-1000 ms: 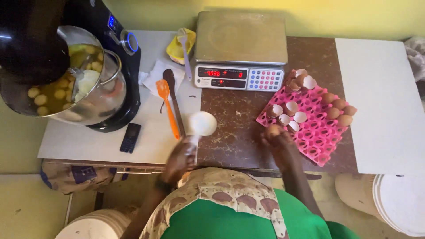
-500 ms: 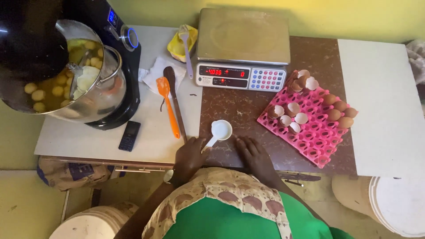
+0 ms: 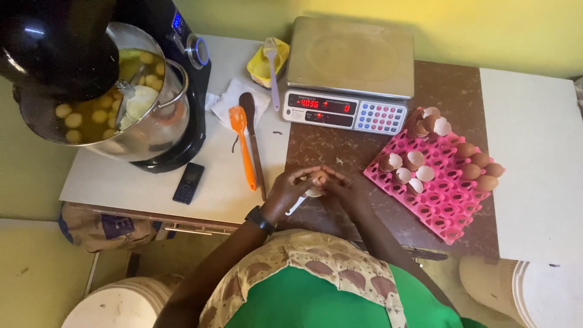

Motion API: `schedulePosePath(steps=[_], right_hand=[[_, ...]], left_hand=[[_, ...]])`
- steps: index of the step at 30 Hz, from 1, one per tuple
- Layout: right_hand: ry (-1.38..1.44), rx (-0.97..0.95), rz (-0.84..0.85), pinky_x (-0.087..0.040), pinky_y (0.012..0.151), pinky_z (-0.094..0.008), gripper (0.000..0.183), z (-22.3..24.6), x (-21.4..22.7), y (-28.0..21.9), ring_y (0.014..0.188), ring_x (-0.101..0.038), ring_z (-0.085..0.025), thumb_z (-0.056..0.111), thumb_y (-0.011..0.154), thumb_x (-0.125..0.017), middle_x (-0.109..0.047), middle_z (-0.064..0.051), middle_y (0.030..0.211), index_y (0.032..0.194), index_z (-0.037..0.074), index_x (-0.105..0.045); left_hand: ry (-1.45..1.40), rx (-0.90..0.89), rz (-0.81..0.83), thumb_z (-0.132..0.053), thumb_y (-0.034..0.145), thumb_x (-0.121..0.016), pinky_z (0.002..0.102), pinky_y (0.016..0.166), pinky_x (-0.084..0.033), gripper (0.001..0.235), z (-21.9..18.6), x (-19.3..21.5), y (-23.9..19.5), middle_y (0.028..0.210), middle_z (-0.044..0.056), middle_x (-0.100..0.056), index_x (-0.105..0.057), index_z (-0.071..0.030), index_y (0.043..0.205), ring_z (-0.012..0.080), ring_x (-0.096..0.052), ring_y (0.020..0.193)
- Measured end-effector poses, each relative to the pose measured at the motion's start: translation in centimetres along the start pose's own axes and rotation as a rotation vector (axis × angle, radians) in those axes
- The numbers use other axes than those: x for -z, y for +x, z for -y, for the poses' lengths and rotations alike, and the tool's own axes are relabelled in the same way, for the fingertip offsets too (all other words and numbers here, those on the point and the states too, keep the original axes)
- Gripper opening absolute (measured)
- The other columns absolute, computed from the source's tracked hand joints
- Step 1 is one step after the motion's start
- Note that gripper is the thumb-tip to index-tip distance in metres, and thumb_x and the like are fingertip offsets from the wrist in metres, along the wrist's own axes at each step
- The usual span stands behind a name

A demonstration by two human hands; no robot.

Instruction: The person cracks eggs one at a time into a measuring cup and pours them into a stand mixer bowl. The person discards shells into a pink egg tray and repeats the process for multiple eggs.

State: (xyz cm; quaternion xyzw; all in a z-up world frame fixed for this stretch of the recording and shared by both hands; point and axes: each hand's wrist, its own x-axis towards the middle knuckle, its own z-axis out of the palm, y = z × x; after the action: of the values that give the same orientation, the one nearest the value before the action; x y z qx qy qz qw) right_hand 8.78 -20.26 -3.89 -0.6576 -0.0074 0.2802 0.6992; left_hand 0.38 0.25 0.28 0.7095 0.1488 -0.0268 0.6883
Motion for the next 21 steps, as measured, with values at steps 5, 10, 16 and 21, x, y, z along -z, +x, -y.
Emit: schedulePosePath(steps=[5,10,16,21], right_hand=[[-0.079,-0.048,0.015,-0.071,0.095,-0.044,0.059,-2.0,-0.2,1.7,0.117,-0.082,-0.034,0.022,0.098,-0.096,-0.080,-0.027,0.142,0.154,0.016,-0.079],[-0.244,0.017,-0.044,-0.070,0.094,-0.040,0.053,-2.7,-0.7,1.8,0.108,-0.082,-0.025,0.021,0.102,-0.090,-0.084,-0.023,0.130,0.154,0.016,-0.080],[-0.327,0.098,-0.095,-0.068,0.092,-0.038,0.050,-1.6,-1.7,1.0,0.100,-0.077,-0.021,0.011,0.097,-0.091,-0.086,-0.027,0.120,0.147,0.008,-0.084],[-0.588,0.366,-0.094,-0.069,0.085,-0.047,0.047,-1.9,-1.1,0.7,0.112,-0.083,-0.042,0.013,0.094,-0.089,-0.085,-0.029,0.123,0.140,0.015,-0.088]], left_hand=[[-0.021,-0.030,-0.112,-0.027,0.099,-0.092,0.036,0.076,-0.073,0.044,2.7,-1.0,1.2,0.131,0.027,-0.080,-0.086,-0.018,0.143,0.0242,-0.081,0.096],[0.057,0.036,-0.172,-0.019,0.093,-0.085,0.037,0.077,-0.071,0.046,3.3,-1.3,1.3,0.118,0.017,-0.087,-0.089,-0.027,0.138,0.0213,-0.084,0.091],[0.154,-0.060,-0.237,-0.022,0.089,-0.087,0.039,0.071,-0.068,0.042,3.6,-1.7,1.5,0.099,0.019,-0.088,-0.090,-0.029,0.130,0.0246,-0.081,0.079],[0.248,-0.401,-0.230,-0.005,0.087,-0.081,0.046,0.076,-0.069,0.051,4.4,-0.6,1.4,0.113,0.016,-0.087,-0.088,-0.026,0.133,0.0368,-0.082,0.091]])
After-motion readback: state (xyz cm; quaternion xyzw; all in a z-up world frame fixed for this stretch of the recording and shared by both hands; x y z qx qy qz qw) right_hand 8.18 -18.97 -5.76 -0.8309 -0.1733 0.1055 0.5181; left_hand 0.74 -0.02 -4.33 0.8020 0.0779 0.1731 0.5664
